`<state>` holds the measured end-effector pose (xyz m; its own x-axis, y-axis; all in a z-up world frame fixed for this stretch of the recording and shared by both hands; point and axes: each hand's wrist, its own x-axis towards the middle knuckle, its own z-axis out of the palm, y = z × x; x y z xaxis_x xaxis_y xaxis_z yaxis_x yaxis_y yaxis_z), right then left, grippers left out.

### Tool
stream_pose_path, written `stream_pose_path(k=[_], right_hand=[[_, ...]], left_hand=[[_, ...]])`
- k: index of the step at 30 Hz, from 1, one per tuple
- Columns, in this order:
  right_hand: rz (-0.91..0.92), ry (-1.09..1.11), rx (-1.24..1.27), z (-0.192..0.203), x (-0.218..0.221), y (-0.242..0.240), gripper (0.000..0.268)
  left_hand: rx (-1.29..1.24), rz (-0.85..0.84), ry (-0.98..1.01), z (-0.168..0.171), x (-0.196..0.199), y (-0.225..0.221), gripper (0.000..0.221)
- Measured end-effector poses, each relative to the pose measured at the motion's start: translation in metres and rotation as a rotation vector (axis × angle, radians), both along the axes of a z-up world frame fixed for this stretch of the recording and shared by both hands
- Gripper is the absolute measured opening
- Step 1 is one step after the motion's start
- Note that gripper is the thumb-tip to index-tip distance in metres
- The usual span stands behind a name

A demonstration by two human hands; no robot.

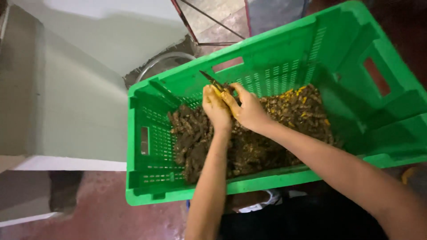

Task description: Peeling turmeric roots using a small knife inside a green plastic crate

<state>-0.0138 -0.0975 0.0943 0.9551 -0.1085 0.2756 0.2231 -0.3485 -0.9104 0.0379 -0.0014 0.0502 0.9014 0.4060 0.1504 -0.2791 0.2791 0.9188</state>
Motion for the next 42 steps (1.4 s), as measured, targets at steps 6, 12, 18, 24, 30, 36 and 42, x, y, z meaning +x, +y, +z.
stream_pose_path(k=[6, 12, 18, 24, 30, 36, 42], right_hand=[[0.442, 0.43, 0.616, 0.013, 0.009, -0.018, 0.034], [0.43, 0.61, 0.708, 0.01, 0.013, -0.03, 0.039], [0.313, 0.244, -0.417, 0.022, 0.005, -0.044, 0.051], [0.197, 0.236, -0.719, -0.01, 0.021, -0.044, 0.035], [0.001, 0.217, -0.862, -0.04, 0.029, -0.022, 0.033], [-0.117, 0.285, -0.883, -0.094, 0.018, -0.026, 0.037], [-0.171, 0.178, -0.877, -0.138, 0.019, -0.055, 0.032]], left_hand=[[0.095, -0.044, 0.096, -0.007, 0.003, 0.017, 0.047], [0.1, -0.114, 0.248, -0.004, 0.003, 0.006, 0.038], [-0.16, -0.168, 0.389, -0.012, 0.011, 0.003, 0.041], [-0.309, -0.185, 0.603, 0.017, 0.0, -0.013, 0.054], [-0.387, -0.11, 0.618, -0.027, 0.005, -0.015, 0.036], [-0.202, 0.077, 0.605, -0.062, -0.015, -0.025, 0.02], [-0.112, 0.092, 0.666, -0.085, -0.019, -0.001, 0.052]])
